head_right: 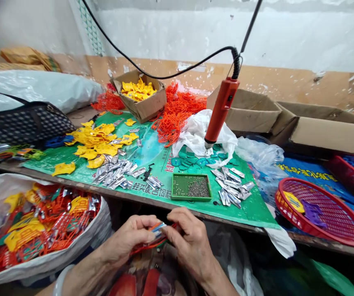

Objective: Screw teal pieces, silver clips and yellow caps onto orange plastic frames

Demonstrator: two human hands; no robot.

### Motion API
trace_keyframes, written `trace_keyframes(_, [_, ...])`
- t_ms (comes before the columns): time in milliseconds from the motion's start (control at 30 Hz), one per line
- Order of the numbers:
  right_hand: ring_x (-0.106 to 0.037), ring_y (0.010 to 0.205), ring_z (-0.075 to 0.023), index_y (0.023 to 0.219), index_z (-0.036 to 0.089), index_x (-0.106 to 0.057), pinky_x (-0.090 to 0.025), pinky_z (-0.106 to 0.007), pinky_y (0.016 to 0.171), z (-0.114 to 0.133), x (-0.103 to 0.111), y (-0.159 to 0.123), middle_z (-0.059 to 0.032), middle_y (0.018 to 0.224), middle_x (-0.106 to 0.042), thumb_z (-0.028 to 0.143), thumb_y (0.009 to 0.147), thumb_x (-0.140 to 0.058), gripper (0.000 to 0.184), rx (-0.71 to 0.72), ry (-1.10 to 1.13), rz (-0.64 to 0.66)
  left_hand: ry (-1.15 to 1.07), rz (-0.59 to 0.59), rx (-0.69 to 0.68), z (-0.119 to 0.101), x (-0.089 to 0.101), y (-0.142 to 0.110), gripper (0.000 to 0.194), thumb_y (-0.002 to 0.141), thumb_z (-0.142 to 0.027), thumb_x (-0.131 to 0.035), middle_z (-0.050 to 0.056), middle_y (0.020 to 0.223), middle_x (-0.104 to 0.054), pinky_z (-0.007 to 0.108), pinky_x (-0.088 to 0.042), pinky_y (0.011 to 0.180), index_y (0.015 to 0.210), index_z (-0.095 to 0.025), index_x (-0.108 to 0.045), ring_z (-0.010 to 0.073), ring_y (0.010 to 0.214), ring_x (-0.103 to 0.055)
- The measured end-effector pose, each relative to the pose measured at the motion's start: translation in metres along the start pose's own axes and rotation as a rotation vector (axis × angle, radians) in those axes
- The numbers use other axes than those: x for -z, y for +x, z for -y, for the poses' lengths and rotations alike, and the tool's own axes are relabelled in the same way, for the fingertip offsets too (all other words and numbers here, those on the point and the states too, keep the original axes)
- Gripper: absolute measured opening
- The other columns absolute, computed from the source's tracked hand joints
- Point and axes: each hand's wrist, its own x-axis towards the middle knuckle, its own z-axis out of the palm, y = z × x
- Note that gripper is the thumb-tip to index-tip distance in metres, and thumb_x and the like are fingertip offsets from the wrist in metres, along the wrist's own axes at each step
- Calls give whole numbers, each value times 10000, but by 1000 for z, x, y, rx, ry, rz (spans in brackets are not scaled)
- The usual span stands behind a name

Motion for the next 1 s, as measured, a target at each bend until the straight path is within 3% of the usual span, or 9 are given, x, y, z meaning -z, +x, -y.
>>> trace_keyframes(100, [-643, 781, -156, 873, 194, -693, -531, -225, 595, -5, 2, -7, -75, 934, -661, 214, 854, -625, 74, -92, 63, -205, -194, -35, 68, 1, -3, -3, 236, 616, -138, -640, 31, 724, -653, 219, -375, 614, 826, -110, -742, 97, 591, -513])
trace_keyframes(200, [-609, 678, -127, 874, 195, -711, -495, -199, 490, -9, 12, -17, -72, 970, -640, 293, 832, -656, 119, -252, 142, -318, -258, -56, 20, 1, -4, -7, 251, 603, -130, -660, 50, 744, -679, 226, -401, 629, 836, -88, -743, 107, 601, -545])
trace_keyframes(400, [-486, 536, -80, 907, 163, -713, -439, -210, 470, -17, 47, -30, -53, 885, -632, 419, 754, -718, 299, -429, 204, -417, -249, -140, -77, 4, -6, -14, 121, 578, -87, -672, -2, 627, -610, 217, -383, 582, 693, -102, -708, 90, 556, -496])
trace_keyframes(633, [-425, 528, -93, 1003, 163, -698, -360, -204, 456, -30, 88, -28, 12, 622, -547, 436, 717, -758, 400, -457, 291, -490, -217, -189, -179, 0, -16, -25, 183, 600, -114, -645, 16, 645, -640, 197, -357, 559, 758, -83, -733, 74, 538, -498])
trace_keyframes(800, [-453, 534, -95, 968, 175, -710, -379, -192, 463, -32, 77, -42, 11, 615, -557, 459, 691, -766, 400, -504, 307, -446, -167, -275, -171, 8, -18, -27, 218, 566, -129, -663, 36, 660, -677, 212, -388, 592, 762, -82, -746, 95, 564, -535])
trace_keyframes(1000, [-471, 485, -104, 812, 169, -750, -419, -220, 427, 1, 58, -53, -21, 646, -603, 526, 551, -804, 445, -574, 274, -373, -174, -257, -180, 22, -12, -32, 211, 559, -138, -640, 18, 638, -644, 223, -338, 550, 743, -92, -731, 94, 544, -496])
